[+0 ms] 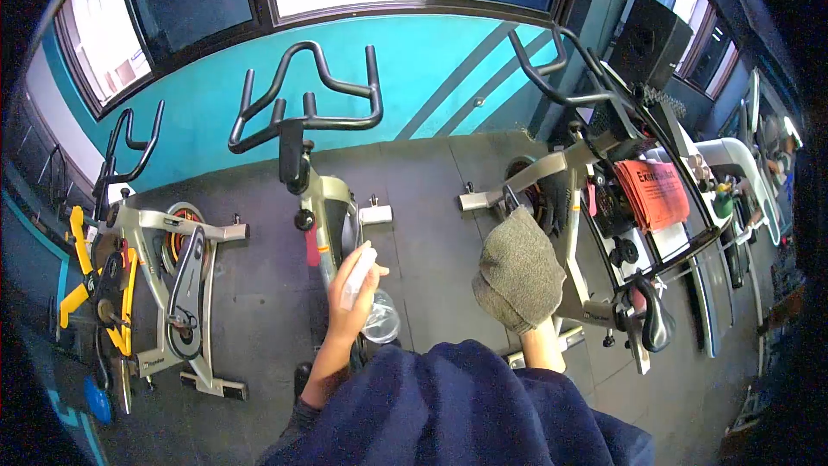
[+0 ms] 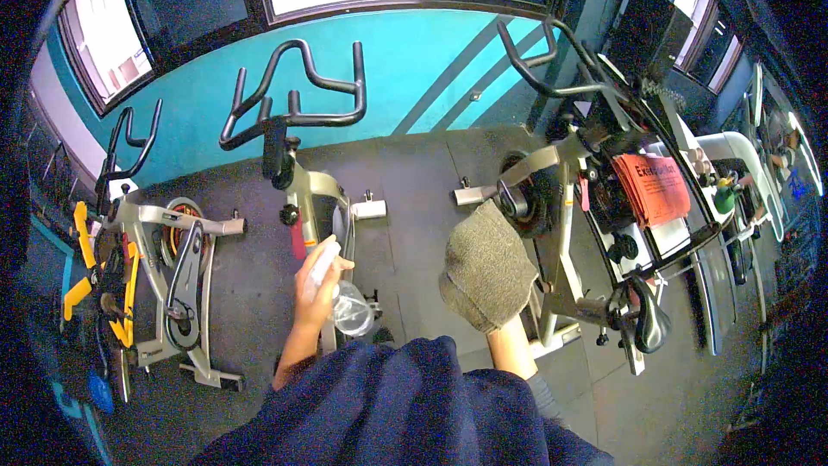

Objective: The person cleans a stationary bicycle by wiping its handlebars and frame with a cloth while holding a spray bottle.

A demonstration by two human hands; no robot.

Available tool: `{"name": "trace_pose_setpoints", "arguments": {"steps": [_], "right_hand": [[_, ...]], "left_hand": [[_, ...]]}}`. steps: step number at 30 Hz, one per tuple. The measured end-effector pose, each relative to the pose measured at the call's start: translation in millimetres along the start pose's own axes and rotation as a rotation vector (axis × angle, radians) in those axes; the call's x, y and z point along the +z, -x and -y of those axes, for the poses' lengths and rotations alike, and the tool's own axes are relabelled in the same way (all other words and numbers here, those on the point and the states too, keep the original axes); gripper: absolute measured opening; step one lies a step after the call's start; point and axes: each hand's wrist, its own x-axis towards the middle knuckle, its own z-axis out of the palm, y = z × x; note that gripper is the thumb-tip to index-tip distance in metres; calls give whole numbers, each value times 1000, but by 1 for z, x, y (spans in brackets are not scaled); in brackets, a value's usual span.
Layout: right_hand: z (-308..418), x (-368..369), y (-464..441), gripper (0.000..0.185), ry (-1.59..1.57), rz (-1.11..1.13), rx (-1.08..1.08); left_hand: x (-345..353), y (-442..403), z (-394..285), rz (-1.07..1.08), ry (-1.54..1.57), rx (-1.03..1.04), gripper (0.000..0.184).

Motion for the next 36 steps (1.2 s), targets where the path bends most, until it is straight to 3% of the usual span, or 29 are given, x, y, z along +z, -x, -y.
{"name": "trace_pose_setpoints", "arguments": {"steps": [3,7,11,18,19,25,28,32,36], "right_hand": [[15,16,-38,57,31,-55,-104],[42,28,-83,51,29,-44,-180],[69,32,-120,45,-23,-43,-238],[109,30,-162,35,-120,35,-283],[110,38,-162,26,-203,-125,-309],[132,47,-172,33,-161,-80,-306],[113,84,-170,29,-221,-83,-308],[105,76,-186,28,-205,-98,-310],[98,80,-212,22,-230,-78,-332]], "left_hand": [[-11,-26,15,-111,-102,272,56],[-44,-55,35,-161,-164,274,58],[-71,-81,48,-268,43,201,54],[-99,-121,56,-262,-54,211,57],[-101,-127,51,-254,-73,198,57],[-116,-156,51,-196,-143,174,55],[-114,-166,56,-263,-143,181,52],[-103,-173,41,-247,-139,116,49],[-100,-187,41,-303,-72,180,49]]}}
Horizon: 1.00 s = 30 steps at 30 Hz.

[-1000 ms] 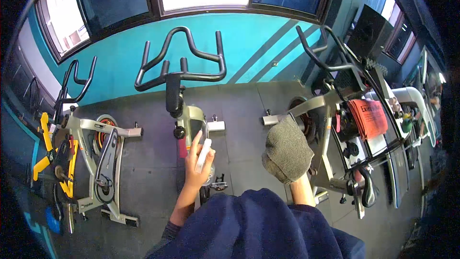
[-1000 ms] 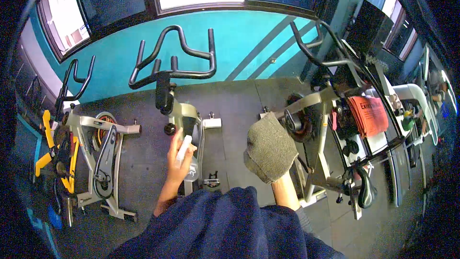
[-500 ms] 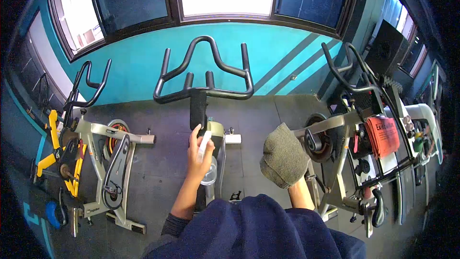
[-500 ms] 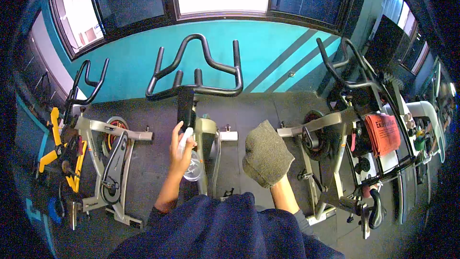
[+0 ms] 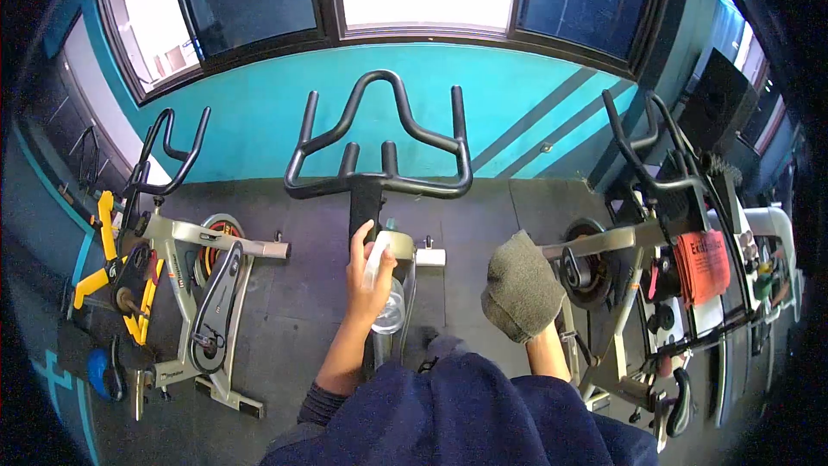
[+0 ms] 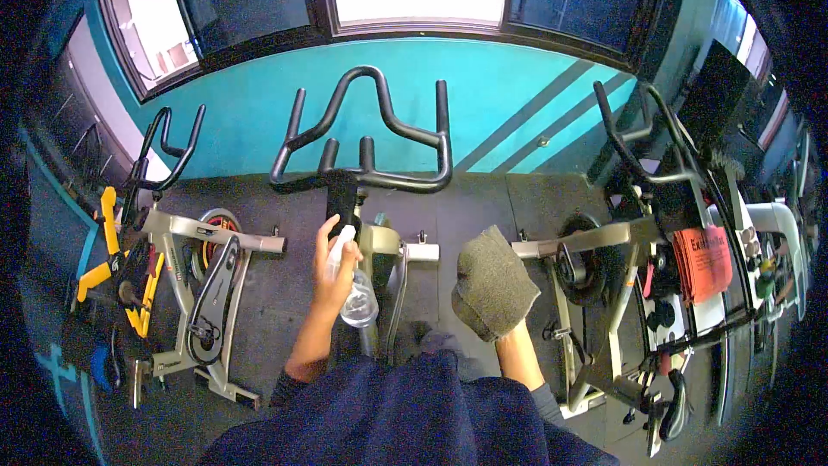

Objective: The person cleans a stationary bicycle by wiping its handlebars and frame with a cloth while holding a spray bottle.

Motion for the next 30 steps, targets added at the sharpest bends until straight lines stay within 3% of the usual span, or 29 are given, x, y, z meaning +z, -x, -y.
{"name": "trace_pose_setpoints", "arguments": {"steps": [5,8,10,12,13,15,16,18,20,23,30], "right_hand": [[-7,0,-45,18,-170,-48,-20],[-20,27,-69,19,-97,-19,-23],[-25,27,-85,23,-53,65,150],[-51,92,-93,28,106,-22,147],[-51,102,-110,29,-165,-287,233],[-51,129,-122,34,-648,-432,330],[-51,145,-123,38,-863,-305,338],[-46,179,-136,49,-625,-58,21],[-19,194,-129,57,-228,-86,-113],[-14,196,-127,59,-91,-63,-98],[-16,198,-128,68,-65,-39,-130]], "left_hand": [[0,-17,19,-16,-42,7,50],[-3,-33,17,119,89,-13,63],[-6,-43,23,215,122,-79,70],[-8,-52,32,314,78,-16,74],[-8,-57,40,366,211,-74,76],[-7,-66,45,446,217,-92,73],[-6,-69,54,464,255,-96,69],[-4,-70,68,458,243,-99,66],[-1,-69,72,433,238,-110,64],[2,-64,72,377,133,44,51],[-1,-41,62,288,111,95,43]]}}
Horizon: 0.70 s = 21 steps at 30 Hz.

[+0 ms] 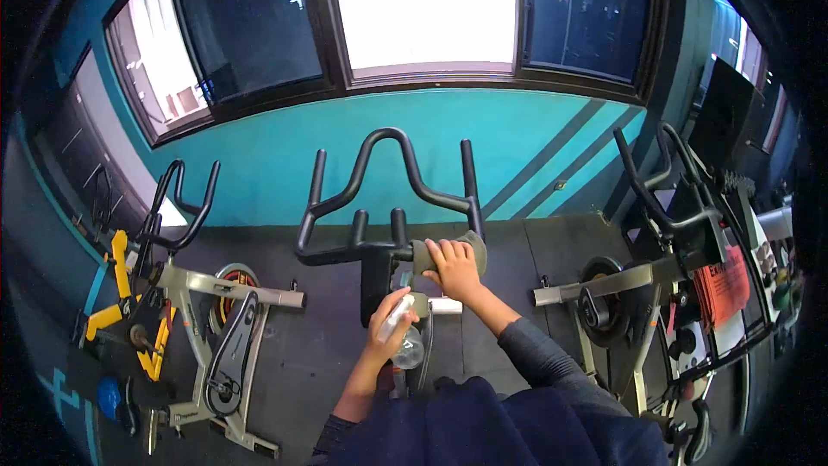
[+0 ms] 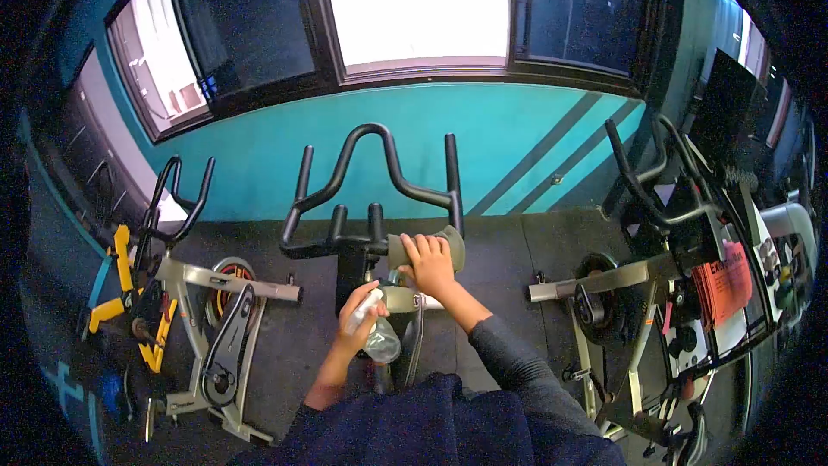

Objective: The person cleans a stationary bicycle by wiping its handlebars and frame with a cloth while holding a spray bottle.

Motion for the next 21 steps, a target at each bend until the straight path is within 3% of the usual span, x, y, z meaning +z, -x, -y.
{"name": "trace_pose_setpoints", "arguments": {"steps": [6,10,16,21], "right_hand": [[-1,11,-1,73,148,19,12],[-11,22,0,54,224,-22,-62],[-19,18,-3,53,335,123,-122],[0,-19,1,60,129,237,12]], "left_hand": [[6,54,-45,-4,-108,-49,43],[11,108,-70,4,-74,-87,44],[25,156,-86,-64,-115,-143,46],[33,187,-99,-122,-144,-180,46]]}}
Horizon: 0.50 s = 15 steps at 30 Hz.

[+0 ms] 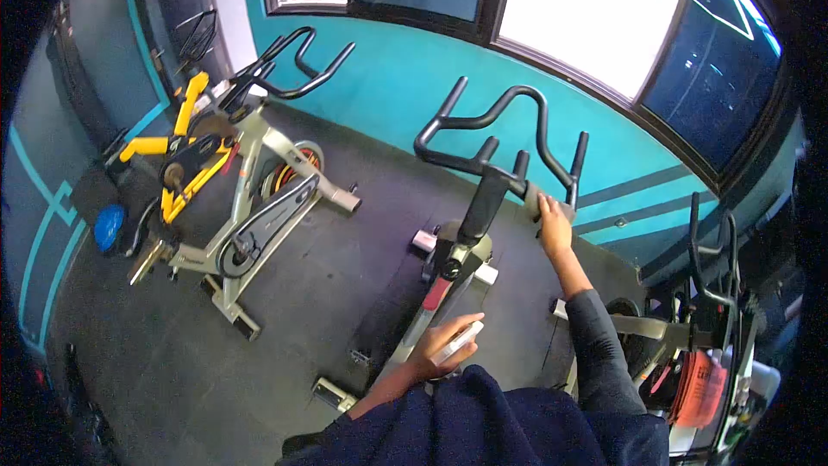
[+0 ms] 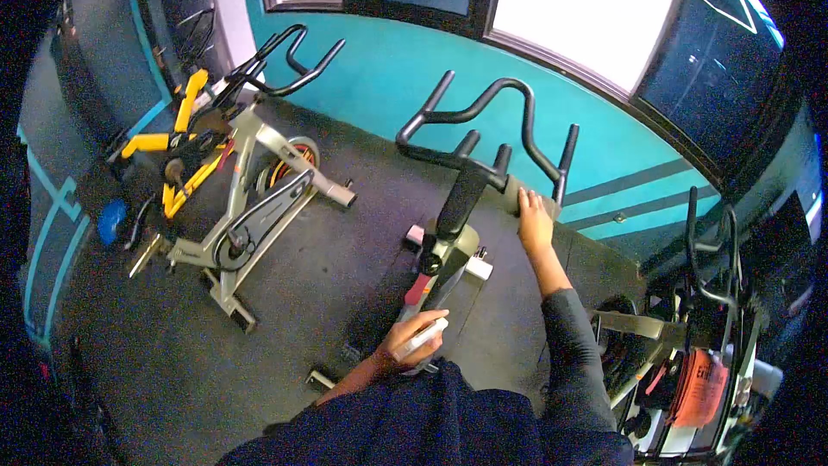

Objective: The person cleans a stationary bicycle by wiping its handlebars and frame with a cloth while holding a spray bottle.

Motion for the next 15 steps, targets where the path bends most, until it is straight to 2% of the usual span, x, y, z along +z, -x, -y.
{"name": "trace_pose_setpoints", "arguments": {"steps": [3,4,5,7,9,15], "right_hand": [[23,-38,9,70,-185,96,87],[22,-27,10,67,-252,-73,3],[25,-27,13,60,-395,-33,26],[35,-16,20,55,-534,-78,33],[51,-12,31,54,-623,-28,34],[58,-10,68,47,-742,51,31]], "left_hand": [[-4,18,-12,6,-15,-65,43],[-2,23,-9,24,-28,-1,44],[0,29,-6,43,-43,63,45],[11,42,3,0,-70,60,49],[20,52,9,-51,-46,157,46],[30,92,12,46,-30,-35,46]]}}
